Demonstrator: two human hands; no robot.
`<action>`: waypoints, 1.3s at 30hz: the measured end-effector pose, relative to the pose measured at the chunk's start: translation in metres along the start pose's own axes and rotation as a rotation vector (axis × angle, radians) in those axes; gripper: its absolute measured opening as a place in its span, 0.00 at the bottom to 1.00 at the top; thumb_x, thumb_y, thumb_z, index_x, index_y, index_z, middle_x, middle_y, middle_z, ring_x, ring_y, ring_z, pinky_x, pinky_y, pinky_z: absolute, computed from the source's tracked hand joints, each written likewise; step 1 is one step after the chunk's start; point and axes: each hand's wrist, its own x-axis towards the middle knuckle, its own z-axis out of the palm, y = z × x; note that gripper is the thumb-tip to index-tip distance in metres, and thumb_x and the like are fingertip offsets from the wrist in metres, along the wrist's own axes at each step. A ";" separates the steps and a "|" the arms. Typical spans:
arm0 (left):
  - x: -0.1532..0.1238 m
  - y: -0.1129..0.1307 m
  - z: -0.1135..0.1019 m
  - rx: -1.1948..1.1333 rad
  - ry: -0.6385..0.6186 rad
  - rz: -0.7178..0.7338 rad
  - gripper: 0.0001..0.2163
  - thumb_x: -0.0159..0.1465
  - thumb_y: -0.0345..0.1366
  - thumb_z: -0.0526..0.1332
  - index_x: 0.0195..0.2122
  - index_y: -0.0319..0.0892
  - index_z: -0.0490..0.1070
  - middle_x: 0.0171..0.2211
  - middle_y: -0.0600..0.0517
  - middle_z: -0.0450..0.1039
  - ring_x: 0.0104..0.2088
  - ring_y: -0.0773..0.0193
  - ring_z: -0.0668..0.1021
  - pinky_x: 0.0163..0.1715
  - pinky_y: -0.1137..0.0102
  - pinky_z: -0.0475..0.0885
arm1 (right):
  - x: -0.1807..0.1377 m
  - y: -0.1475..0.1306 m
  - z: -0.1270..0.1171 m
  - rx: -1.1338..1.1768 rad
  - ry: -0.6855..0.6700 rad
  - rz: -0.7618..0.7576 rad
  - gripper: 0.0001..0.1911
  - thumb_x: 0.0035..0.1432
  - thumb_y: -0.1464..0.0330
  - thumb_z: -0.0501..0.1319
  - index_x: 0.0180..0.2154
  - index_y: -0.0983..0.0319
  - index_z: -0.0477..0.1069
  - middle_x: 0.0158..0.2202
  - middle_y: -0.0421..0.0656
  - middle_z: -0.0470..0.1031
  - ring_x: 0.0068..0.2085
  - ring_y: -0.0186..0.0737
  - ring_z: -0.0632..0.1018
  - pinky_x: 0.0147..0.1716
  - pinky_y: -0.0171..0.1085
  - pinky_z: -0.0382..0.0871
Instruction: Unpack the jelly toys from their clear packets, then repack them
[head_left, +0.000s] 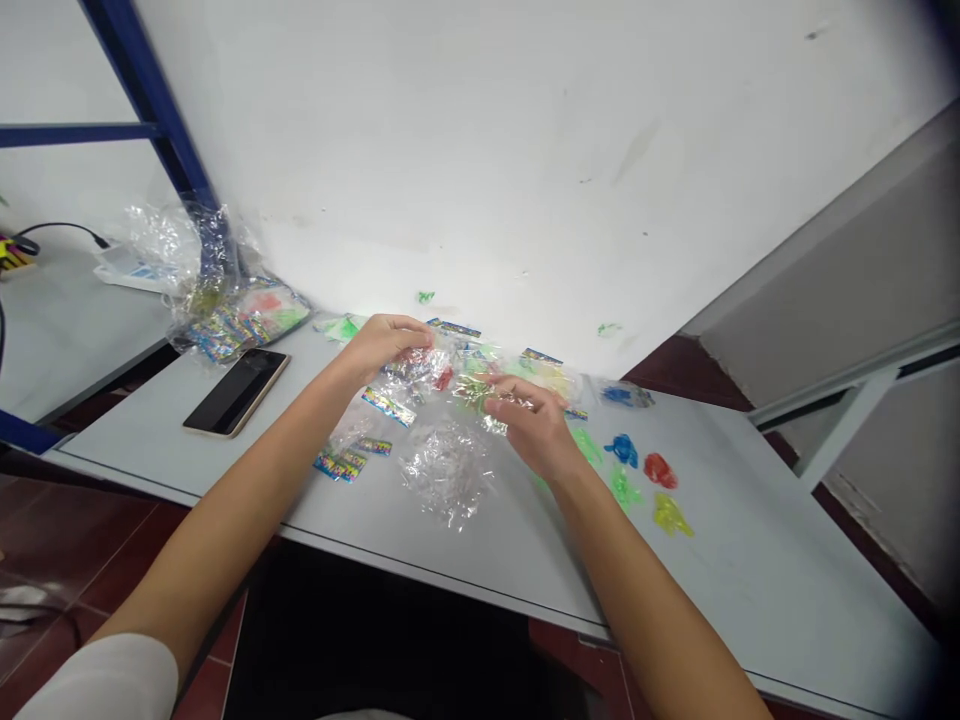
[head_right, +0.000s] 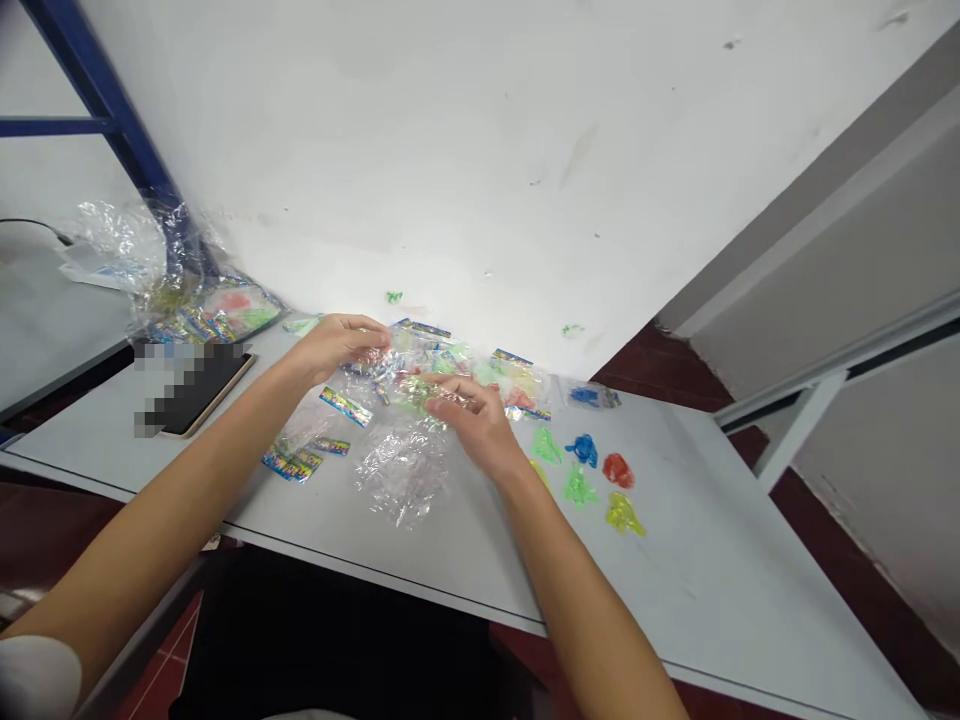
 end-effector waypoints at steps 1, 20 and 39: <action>0.000 -0.001 0.006 0.046 -0.043 0.002 0.05 0.51 0.36 0.69 0.28 0.42 0.79 0.30 0.47 0.78 0.27 0.66 0.74 0.30 0.68 0.67 | -0.001 -0.003 0.002 0.005 -0.065 0.000 0.13 0.50 0.57 0.68 0.25 0.57 0.71 0.51 0.43 0.76 0.55 0.49 0.73 0.51 0.46 0.66; -0.023 -0.016 0.032 -0.052 -0.251 -0.136 0.15 0.52 0.35 0.68 0.43 0.44 0.77 0.34 0.49 0.80 0.40 0.58 0.80 0.42 0.65 0.70 | -0.013 -0.003 0.025 -0.498 0.026 -0.225 0.06 0.57 0.66 0.62 0.28 0.57 0.70 0.60 0.44 0.69 0.59 0.48 0.71 0.59 0.50 0.60; -0.034 -0.013 0.039 0.197 -0.276 0.080 0.14 0.57 0.33 0.63 0.45 0.46 0.75 0.36 0.49 0.81 0.41 0.56 0.80 0.39 0.66 0.70 | -0.004 0.007 0.010 -0.434 0.144 -0.122 0.06 0.56 0.60 0.65 0.32 0.54 0.77 0.47 0.42 0.76 0.51 0.45 0.75 0.54 0.46 0.63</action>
